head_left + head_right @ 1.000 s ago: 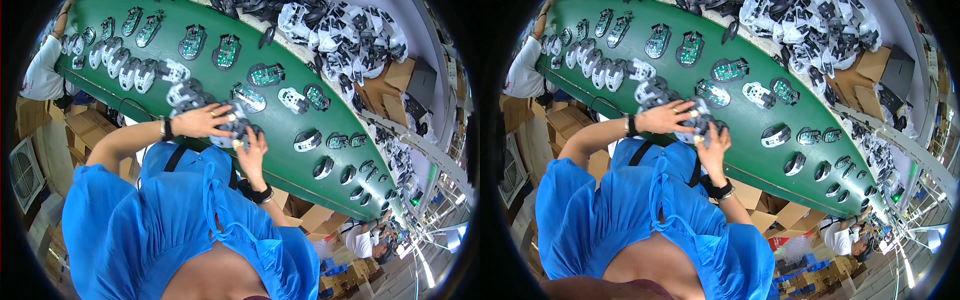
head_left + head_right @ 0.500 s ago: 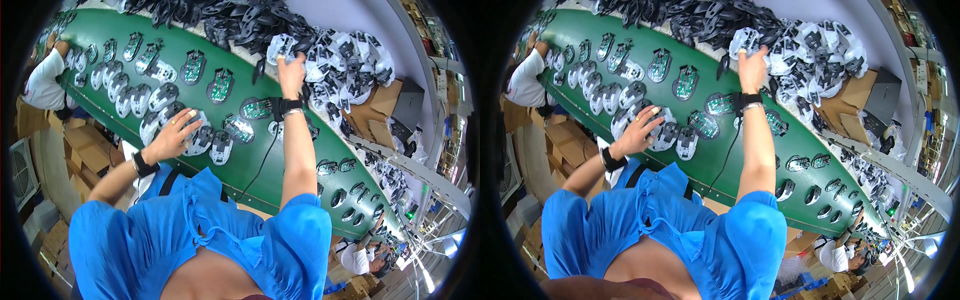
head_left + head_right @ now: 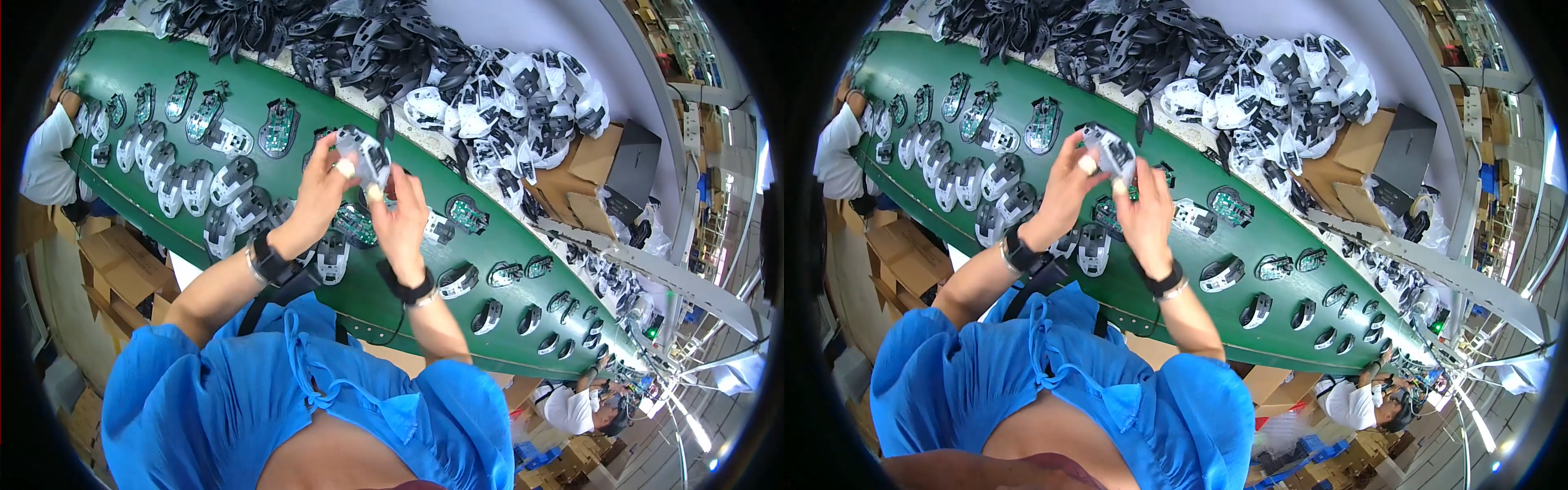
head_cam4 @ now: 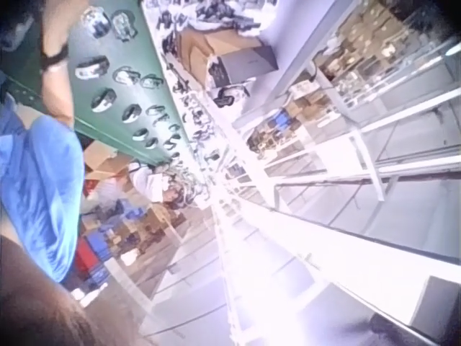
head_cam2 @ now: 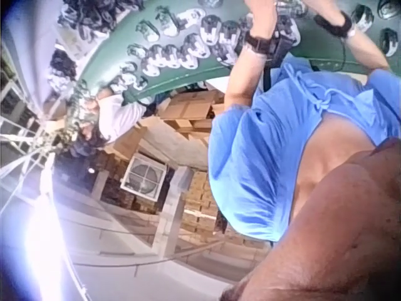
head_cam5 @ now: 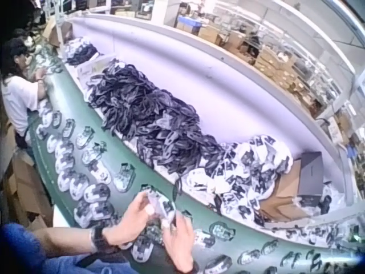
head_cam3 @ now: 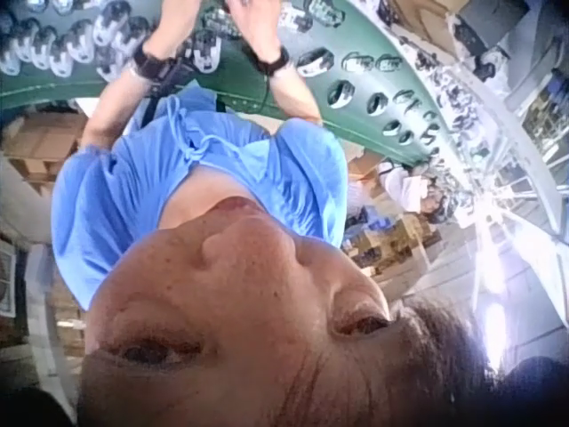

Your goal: The recorder is assembling components of computer mice on a production line, snapping internal and external parts together.

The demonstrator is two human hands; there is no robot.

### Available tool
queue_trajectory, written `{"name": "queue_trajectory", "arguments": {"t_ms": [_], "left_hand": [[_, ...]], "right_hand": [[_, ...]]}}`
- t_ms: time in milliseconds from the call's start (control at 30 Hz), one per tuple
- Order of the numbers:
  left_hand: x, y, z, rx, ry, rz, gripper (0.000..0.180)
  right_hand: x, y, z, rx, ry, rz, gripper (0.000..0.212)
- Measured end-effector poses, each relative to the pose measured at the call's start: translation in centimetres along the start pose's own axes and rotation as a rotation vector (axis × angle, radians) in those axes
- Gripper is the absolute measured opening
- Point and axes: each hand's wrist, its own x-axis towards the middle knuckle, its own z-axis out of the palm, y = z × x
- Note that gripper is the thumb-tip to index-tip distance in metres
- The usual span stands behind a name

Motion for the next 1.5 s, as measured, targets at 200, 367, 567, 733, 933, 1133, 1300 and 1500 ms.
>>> {"name": "queue_trajectory", "arguments": {"t_ms": [200,367,567,733,933,1133,1300,1500], "left_hand": [[-2.1,-2.3,3.5,-0.075,-0.046,-0.118,0.028],[-2.0,-1.0,3.1,0.673,0.109,0.333,0.038],[-4.1,-0.9,-2.4,0.763,-0.111,0.259,0.037],[-7.7,-2.8,-5.8,0.834,-0.22,0.199,0.032],[-8.9,-3.5,-7.3,0.836,-0.122,0.165,0.028],[-7.5,-6.2,-3.0,0.945,-0.648,0.457,0.027],[-5.3,-10.1,1.5,1.136,-0.771,0.617,0.034],[-2.5,-13.3,2.6,1.344,-0.973,0.816,0.038]], "right_hand": [[-4.2,-0.5,-0.8,0.782,0.071,0.313,0.048],[0.0,-0.7,-5.9,0.099,0.128,0.09,0.048],[17.0,2.5,-21.1,-0.39,0.628,0.049,0.051],[23.2,7.9,-23.3,-0.936,0.475,0.336,0.056],[12.6,4.2,-3.9,-0.297,0.002,-0.291,0.039],[8.3,9.6,7.1,-0.698,-0.085,-0.275,0.023],[7.8,10.7,6.2,-0.791,-0.1,-0.166,0.01],[6.0,11.7,3.6,-0.716,-0.091,0.078,0.033]]}}
